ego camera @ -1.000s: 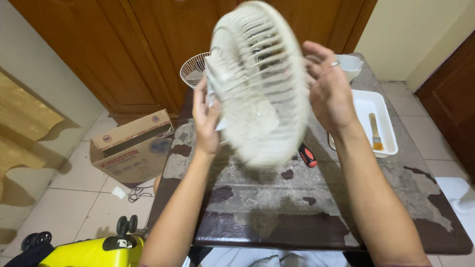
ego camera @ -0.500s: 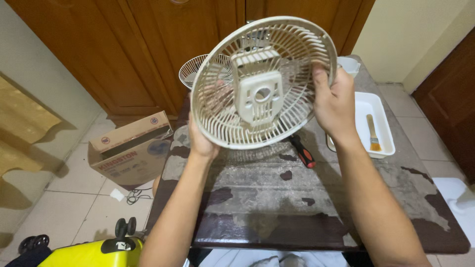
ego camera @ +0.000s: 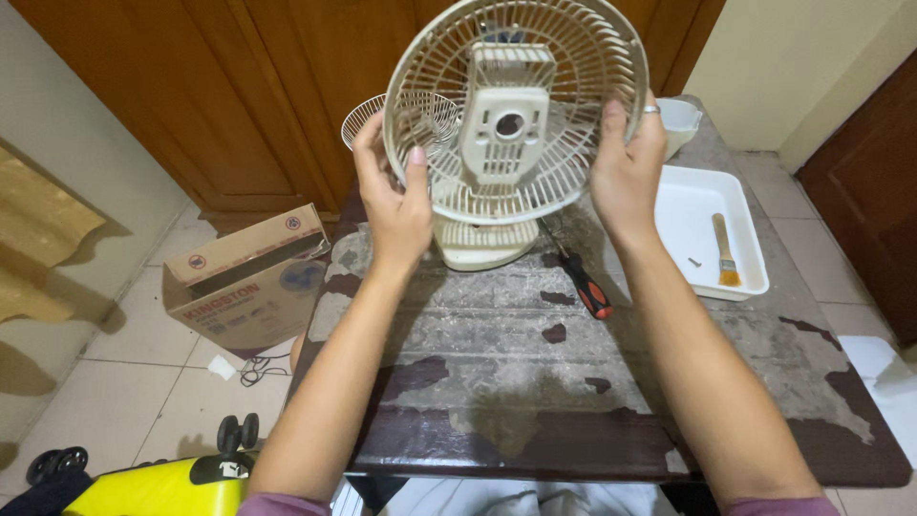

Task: The person disassembles a small electric fan by removing the front grille and unscrewing the rear housing, then reassembles it by reattaching the rear housing and front grille. The person uses a screwdriver to remove and reinstall screws and handles the fan components by hand.

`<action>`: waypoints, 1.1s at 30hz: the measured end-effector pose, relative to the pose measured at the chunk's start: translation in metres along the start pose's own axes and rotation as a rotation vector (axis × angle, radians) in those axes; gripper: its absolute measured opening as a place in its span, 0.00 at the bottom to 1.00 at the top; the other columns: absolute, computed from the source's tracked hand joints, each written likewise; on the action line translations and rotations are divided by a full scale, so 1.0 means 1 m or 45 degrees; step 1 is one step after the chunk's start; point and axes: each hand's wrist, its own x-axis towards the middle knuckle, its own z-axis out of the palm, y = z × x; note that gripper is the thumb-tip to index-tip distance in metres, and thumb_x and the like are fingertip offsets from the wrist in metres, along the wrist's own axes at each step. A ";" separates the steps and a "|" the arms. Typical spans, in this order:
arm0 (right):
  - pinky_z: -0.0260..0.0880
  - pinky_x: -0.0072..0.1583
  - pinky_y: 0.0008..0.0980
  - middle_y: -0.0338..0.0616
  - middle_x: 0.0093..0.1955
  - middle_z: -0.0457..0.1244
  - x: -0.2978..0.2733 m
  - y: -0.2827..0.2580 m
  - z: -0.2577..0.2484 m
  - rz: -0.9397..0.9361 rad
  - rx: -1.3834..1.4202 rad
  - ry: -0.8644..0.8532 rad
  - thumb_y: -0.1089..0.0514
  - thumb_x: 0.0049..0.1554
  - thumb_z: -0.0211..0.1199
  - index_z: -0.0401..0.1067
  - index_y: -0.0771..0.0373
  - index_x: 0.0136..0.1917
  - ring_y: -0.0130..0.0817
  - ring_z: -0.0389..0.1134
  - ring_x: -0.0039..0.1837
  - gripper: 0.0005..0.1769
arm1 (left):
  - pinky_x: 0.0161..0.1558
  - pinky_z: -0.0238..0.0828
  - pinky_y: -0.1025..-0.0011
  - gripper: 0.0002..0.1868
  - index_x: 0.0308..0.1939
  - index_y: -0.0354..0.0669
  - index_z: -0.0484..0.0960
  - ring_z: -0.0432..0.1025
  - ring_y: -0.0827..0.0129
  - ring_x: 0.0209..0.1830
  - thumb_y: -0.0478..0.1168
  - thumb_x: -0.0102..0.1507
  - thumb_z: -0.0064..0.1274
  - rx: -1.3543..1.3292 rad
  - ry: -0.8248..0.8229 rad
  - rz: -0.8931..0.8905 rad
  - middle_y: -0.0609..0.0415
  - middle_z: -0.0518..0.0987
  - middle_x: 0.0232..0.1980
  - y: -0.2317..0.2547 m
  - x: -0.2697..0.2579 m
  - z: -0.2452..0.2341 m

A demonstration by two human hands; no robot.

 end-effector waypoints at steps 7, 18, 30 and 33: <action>0.68 0.66 0.31 0.44 0.62 0.67 0.002 0.024 0.013 0.101 0.264 -0.048 0.50 0.75 0.50 0.66 0.68 0.68 0.29 0.67 0.63 0.20 | 0.66 0.71 0.70 0.24 0.68 0.34 0.68 0.76 0.66 0.61 0.20 0.68 0.42 -0.040 -0.021 0.065 0.47 0.81 0.59 -0.034 0.019 0.007; 0.66 0.67 0.32 0.42 0.63 0.66 0.000 0.042 0.027 0.152 0.299 0.019 0.38 0.73 0.50 0.67 0.69 0.66 0.29 0.65 0.64 0.29 | 0.66 0.72 0.70 0.13 0.63 0.30 0.73 0.77 0.68 0.60 0.26 0.74 0.45 -0.345 -0.055 -0.065 0.49 0.83 0.56 -0.046 0.042 0.008; 0.65 0.76 0.48 0.50 0.72 0.62 0.015 0.073 0.039 0.578 1.302 -0.206 0.35 0.64 0.61 0.62 0.65 0.74 0.44 0.63 0.74 0.38 | 0.70 0.66 0.68 0.16 0.64 0.29 0.71 0.71 0.66 0.64 0.32 0.72 0.48 -0.798 -0.128 -0.405 0.46 0.76 0.63 -0.142 0.034 -0.001; 0.64 0.75 0.53 0.45 0.73 0.60 0.023 0.070 0.031 0.618 1.391 -0.513 0.37 0.57 0.64 0.60 0.59 0.76 0.42 0.61 0.75 0.41 | 0.64 0.71 0.59 0.25 0.68 0.27 0.71 0.72 0.57 0.62 0.38 0.70 0.49 -1.160 -0.275 -0.680 0.41 0.76 0.64 -0.138 0.049 -0.013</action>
